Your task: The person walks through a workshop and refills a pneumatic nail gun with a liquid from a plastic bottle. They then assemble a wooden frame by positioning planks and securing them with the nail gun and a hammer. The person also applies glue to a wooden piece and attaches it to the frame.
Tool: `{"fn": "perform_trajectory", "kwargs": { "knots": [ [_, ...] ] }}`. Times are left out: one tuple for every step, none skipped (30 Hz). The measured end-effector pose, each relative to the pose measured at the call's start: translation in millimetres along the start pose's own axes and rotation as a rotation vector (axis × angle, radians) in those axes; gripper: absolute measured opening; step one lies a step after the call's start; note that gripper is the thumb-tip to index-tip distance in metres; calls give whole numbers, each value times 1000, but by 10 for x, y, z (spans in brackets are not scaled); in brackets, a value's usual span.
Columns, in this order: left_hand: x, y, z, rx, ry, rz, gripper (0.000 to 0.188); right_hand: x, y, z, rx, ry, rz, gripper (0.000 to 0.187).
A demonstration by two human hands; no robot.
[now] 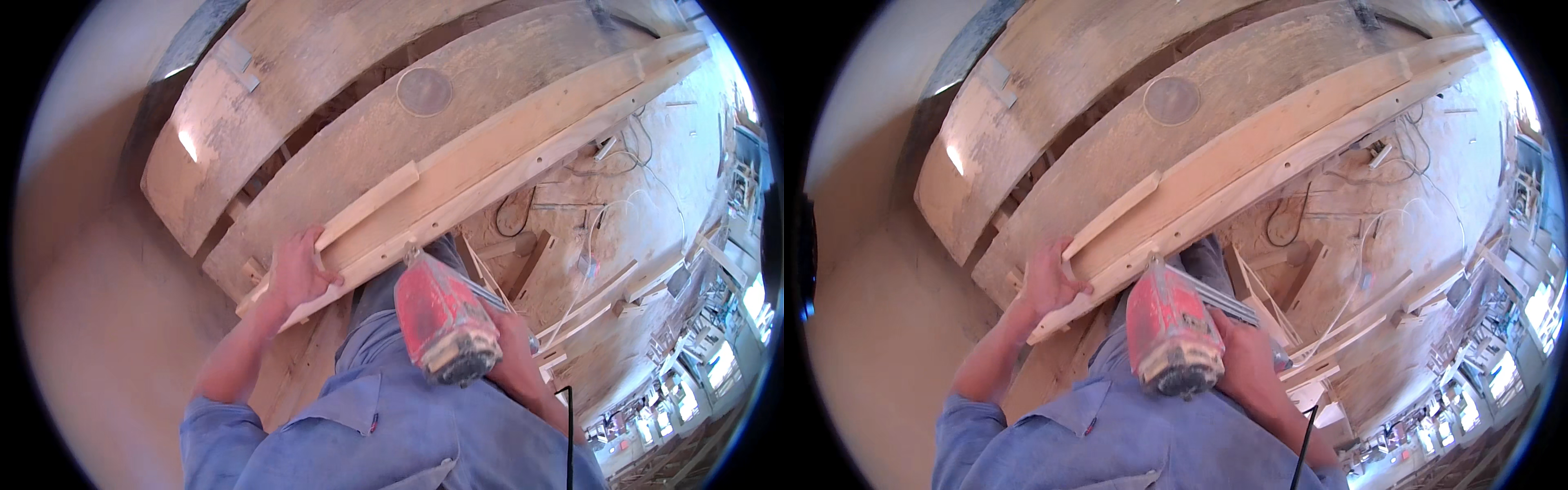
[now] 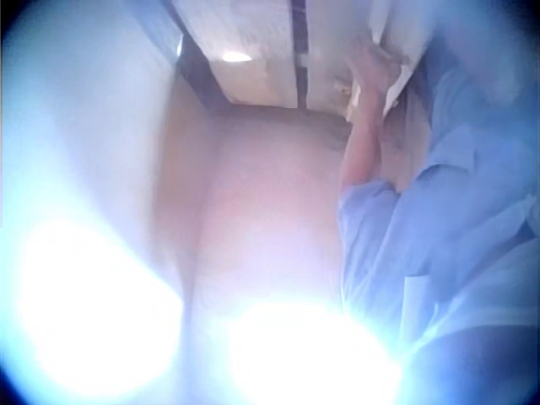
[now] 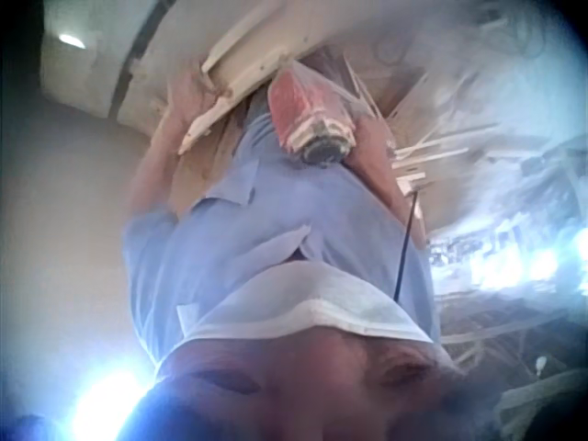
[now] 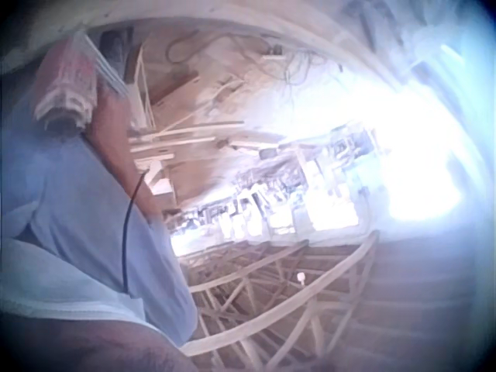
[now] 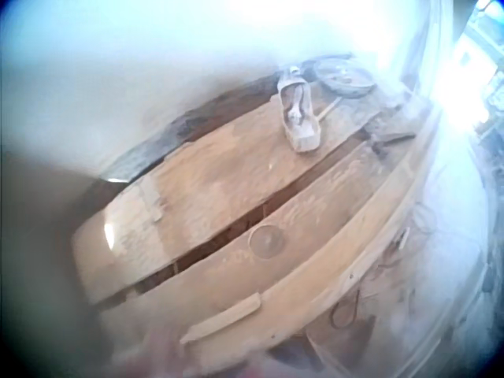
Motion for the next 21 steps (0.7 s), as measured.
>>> {"fn": "perform_trajectory", "kwargs": {
  "knots": [
    [-53,0,102,66,15,8,93,14,94,-30,42,-20,-6,45],
    [-13,7,42,72,-12,7,94,-1,80,-1,37,11,-76,39],
    [25,20,-16,78,-38,5,95,8,54,8,30,20,-126,38],
    [34,83,-11,89,-3,5,96,29,103,-4,46,18,-179,36],
    [47,103,-17,106,-8,6,96,63,121,-5,57,14,-224,34],
    [61,122,-28,122,-14,6,95,29,200,4,60,2,-222,32],
    [48,124,-11,142,-16,9,94,29,236,-2,78,11,-234,32],
    [22,111,5,137,20,17,94,36,267,-7,96,22,-247,32],
    [6,114,30,150,34,14,95,35,301,-7,112,34,-261,32],
    [-3,124,40,158,43,10,95,17,346,6,138,42,-247,32],
    [-5,135,45,165,51,5,96,17,376,13,137,28,-237,32],
    [-6,141,39,173,40,24,98,23,400,13,135,15,-227,32],
    [-5,144,31,184,28,43,100,26,427,14,133,-1,-218,32],
    [-2,148,37,194,16,62,102,22,450,22,145,0,-221,31],
    [1,153,56,203,14,59,101,25,453,37,153,-2,-216,31],
    [-9,153,58,210,17,59,100,30,460,32,163,-4,-206,31],
    [-15,154,60,217,20,59,99,33,464,28,173,-4,-194,31],
    [-12,154,60,227,13,54,98,38,466,26,179,0,-198,31],
    [-6,151,74,240,2,50,97,40,464,28,183,-1,-204,32],
    [-4,146,85,253,-9,47,96,42,460,28,187,-2,-208,32],
    [0,150,95,253,23,47,97,38,459,30,179,-8,-205,32]
  ]
}}
Point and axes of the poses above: each hand's wrist, its own z-axis towards the middle knuckle, its own x-axis out of the palm, y = z × x, the point moved 3 cm from there along z, towards the middle knuckle, and after that the axes turned 9 degrees about -z, right-handed, at the moved point
